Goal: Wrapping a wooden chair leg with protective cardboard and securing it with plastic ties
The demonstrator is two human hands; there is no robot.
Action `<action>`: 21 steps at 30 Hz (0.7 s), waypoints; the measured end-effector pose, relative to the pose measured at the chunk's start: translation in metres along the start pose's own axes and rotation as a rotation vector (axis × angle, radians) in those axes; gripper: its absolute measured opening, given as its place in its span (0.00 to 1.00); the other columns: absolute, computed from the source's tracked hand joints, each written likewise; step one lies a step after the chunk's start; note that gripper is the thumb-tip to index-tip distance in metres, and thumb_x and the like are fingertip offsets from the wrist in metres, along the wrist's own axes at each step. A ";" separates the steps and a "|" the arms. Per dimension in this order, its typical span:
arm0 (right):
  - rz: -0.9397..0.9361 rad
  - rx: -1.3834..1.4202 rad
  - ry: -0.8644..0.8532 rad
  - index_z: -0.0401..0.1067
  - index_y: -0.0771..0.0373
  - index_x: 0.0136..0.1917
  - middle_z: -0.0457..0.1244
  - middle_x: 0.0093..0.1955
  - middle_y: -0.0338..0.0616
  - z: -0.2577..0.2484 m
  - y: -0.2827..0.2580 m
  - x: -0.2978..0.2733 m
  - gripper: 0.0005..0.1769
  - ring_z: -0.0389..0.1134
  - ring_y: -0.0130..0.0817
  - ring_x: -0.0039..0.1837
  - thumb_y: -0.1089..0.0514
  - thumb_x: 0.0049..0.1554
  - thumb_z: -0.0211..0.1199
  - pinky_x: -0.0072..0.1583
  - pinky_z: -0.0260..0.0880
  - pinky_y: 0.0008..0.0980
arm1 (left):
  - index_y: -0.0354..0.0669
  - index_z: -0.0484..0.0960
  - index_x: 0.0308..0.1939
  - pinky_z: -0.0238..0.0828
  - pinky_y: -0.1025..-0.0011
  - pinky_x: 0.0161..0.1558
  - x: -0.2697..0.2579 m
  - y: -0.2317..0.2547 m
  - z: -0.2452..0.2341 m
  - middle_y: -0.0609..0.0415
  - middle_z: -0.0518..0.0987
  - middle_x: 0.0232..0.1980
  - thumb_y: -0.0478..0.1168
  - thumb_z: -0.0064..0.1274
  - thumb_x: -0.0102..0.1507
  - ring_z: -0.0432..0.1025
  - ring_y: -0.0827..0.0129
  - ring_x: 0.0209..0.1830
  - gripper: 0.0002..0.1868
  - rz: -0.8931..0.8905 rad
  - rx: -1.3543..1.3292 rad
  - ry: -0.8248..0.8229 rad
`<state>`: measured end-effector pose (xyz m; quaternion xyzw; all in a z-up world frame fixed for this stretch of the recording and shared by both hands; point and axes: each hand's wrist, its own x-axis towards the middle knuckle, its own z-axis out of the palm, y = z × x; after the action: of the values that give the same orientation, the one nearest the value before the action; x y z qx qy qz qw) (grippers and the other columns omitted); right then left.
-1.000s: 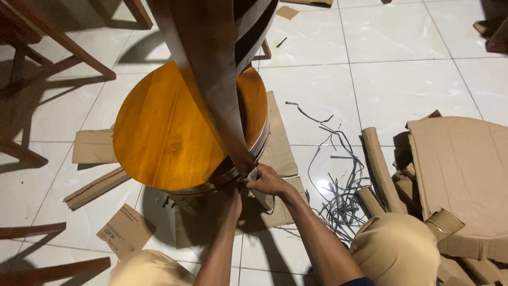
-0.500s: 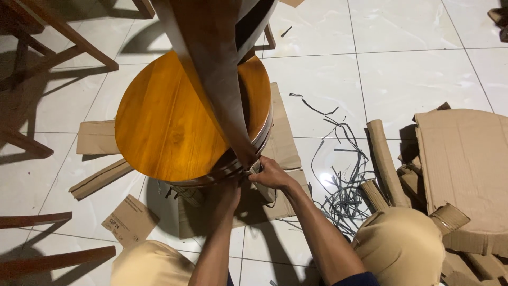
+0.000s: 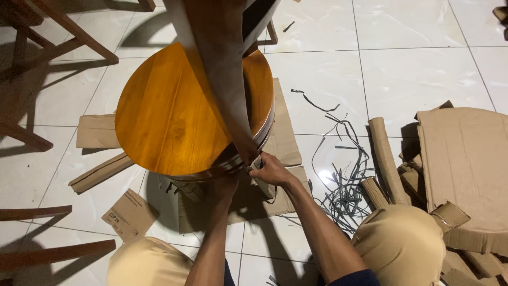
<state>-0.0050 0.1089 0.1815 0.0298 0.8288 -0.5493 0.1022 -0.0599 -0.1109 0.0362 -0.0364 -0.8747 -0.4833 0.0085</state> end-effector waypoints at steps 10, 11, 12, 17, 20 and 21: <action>0.003 -0.037 0.060 0.74 0.61 0.52 0.71 0.50 0.55 0.003 -0.010 -0.010 0.26 0.71 0.56 0.59 0.51 0.42 0.76 0.56 0.73 0.52 | 0.40 0.86 0.29 0.76 0.66 0.40 -0.039 0.159 -0.059 0.44 0.83 0.27 0.39 0.55 0.62 0.80 0.57 0.29 0.10 0.312 0.497 0.029; 0.000 -0.041 0.059 0.73 0.62 0.53 0.71 0.52 0.57 -0.001 -0.019 -0.015 0.26 0.70 0.58 0.60 0.52 0.43 0.75 0.58 0.72 0.55 | 0.41 0.87 0.29 0.77 0.72 0.41 -0.058 0.211 -0.079 0.49 0.84 0.27 0.41 0.55 0.63 0.80 0.63 0.28 0.11 0.269 0.692 -0.060; -0.002 -0.043 0.061 0.73 0.62 0.53 0.71 0.52 0.57 0.001 -0.014 -0.013 0.26 0.70 0.58 0.60 0.52 0.43 0.75 0.58 0.72 0.55 | 0.41 0.87 0.29 0.77 0.72 0.41 -0.033 0.159 -0.053 0.49 0.84 0.27 0.41 0.55 0.63 0.80 0.63 0.28 0.11 0.271 0.691 -0.058; -0.020 -0.029 0.077 0.73 0.62 0.54 0.71 0.52 0.58 0.004 -0.010 -0.013 0.26 0.71 0.58 0.60 0.51 0.44 0.74 0.57 0.71 0.55 | 0.42 0.86 0.27 0.71 0.75 0.25 -0.005 0.009 0.020 0.47 0.82 0.25 0.51 0.50 0.64 0.78 0.59 0.22 0.20 -0.083 0.236 -0.129; -0.068 -0.074 0.093 0.70 0.64 0.56 0.70 0.51 0.62 0.003 -0.017 -0.018 0.27 0.70 0.63 0.59 0.54 0.46 0.73 0.56 0.71 0.61 | 0.48 0.89 0.29 0.73 0.76 0.23 -0.033 0.108 -0.040 0.49 0.85 0.27 0.61 0.49 0.63 0.82 0.63 0.27 0.24 -0.021 0.319 -0.144; -0.067 -0.074 0.092 0.70 0.64 0.56 0.70 0.51 0.62 0.005 -0.009 -0.018 0.27 0.70 0.63 0.59 0.54 0.46 0.73 0.56 0.71 0.61 | 0.48 0.89 0.29 0.73 0.76 0.23 -0.034 0.108 -0.037 0.49 0.85 0.27 0.61 0.49 0.63 0.82 0.63 0.27 0.24 -0.022 0.319 -0.145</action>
<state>0.0114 0.1020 0.1914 0.0234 0.8529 -0.5195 0.0463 -0.0190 -0.0867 0.1454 -0.0596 -0.9389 -0.3346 -0.0541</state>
